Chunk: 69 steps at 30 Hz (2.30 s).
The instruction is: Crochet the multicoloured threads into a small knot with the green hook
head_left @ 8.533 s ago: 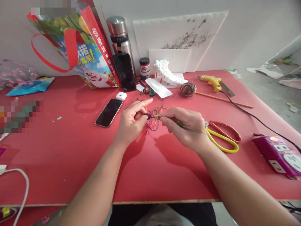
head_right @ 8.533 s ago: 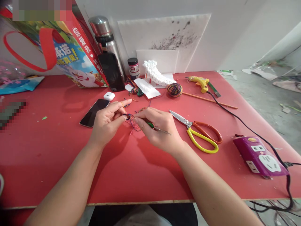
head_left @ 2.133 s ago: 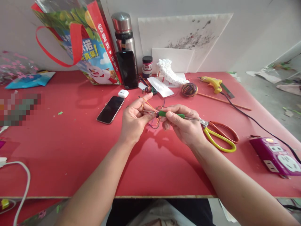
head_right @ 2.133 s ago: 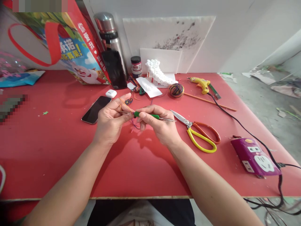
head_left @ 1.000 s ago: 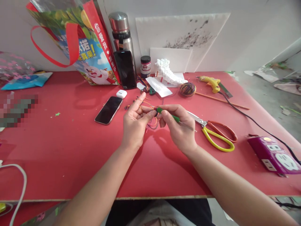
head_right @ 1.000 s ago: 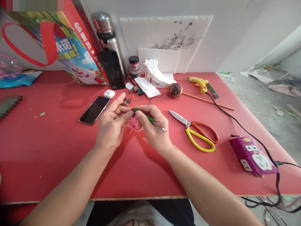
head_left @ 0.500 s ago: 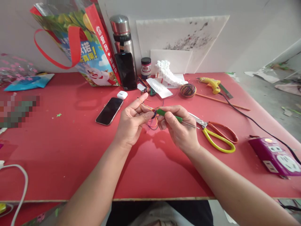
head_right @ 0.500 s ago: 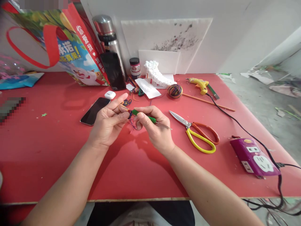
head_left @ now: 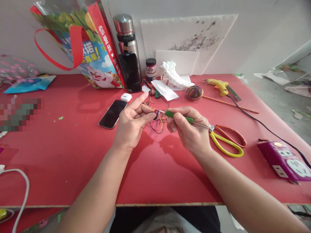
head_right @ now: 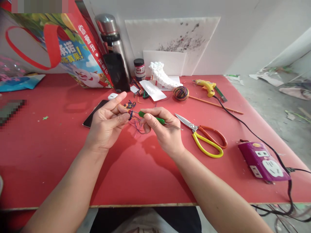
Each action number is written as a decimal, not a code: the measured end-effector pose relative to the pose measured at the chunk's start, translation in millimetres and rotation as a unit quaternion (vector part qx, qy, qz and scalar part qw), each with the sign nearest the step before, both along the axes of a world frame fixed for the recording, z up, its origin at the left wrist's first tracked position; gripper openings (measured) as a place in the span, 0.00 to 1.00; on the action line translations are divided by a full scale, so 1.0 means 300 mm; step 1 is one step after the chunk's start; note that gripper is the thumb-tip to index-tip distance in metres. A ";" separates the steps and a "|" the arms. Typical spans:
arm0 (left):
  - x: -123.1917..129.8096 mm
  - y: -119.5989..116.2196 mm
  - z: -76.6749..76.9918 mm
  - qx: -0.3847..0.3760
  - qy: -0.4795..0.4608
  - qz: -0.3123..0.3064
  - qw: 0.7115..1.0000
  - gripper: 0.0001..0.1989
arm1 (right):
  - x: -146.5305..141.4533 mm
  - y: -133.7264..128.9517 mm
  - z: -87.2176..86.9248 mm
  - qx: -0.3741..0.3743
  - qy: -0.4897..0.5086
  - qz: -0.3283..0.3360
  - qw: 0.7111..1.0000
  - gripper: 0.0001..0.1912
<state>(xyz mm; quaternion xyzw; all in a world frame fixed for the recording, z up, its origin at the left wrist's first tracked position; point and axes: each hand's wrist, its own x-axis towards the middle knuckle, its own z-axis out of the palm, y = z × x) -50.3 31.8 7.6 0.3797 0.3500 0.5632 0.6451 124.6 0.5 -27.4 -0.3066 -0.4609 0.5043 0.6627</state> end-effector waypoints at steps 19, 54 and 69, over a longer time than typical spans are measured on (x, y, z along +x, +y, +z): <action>-0.017 0.001 0.014 0.040 0.037 -0.005 0.999 0.32 | 0.044 0.006 0.033 0.013 -0.038 -0.018 0.999 0.08; -0.027 -0.012 0.010 0.028 -0.032 -0.174 0.984 0.24 | 0.108 0.034 0.120 -0.059 0.016 0.083 0.995 0.15; 0.054 -0.035 -0.040 0.095 0.038 0.010 0.995 0.27 | -0.024 0.001 0.060 -0.155 0.168 0.060 0.972 0.14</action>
